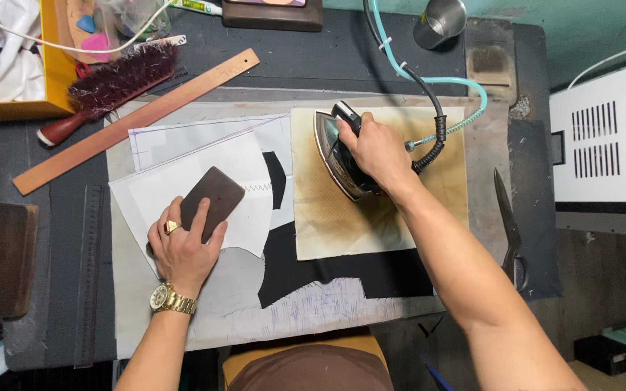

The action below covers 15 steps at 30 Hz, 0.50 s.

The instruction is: The person irons pieces of black and white fabric using a steam iron and a protective pressing cloth, occasionally pressing down with a wooden block.

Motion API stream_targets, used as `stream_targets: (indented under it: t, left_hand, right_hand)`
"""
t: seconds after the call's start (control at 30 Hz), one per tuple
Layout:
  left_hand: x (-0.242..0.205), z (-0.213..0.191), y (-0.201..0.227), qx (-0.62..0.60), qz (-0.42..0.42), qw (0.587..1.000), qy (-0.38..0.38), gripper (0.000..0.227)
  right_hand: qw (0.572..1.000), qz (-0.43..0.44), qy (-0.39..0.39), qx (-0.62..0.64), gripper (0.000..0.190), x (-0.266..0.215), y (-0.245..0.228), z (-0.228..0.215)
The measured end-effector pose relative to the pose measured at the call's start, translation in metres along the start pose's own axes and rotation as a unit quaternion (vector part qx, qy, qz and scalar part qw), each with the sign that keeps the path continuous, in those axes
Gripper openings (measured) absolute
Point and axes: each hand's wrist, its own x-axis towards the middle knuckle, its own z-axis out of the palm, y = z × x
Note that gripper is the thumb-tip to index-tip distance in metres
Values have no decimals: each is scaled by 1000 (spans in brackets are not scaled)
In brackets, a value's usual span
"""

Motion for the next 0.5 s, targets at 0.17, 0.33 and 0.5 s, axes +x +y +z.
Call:
stream_targets:
  t: [0.17, 0.33, 0.5]
  left_hand:
    - [6, -4, 0, -5, 10, 1000, -10, 47]
    - [5, -10, 2, -11, 9, 1000, -7, 47]
    - [7, -11, 4, -14, 5, 1000, -9, 46]
  right_hand:
    - [998, 42, 0, 39, 68, -31, 7, 11]
    - [987, 137, -20, 79, 74, -74, 15, 32]
    - [980, 181, -7, 85, 70, -88, 16, 34]
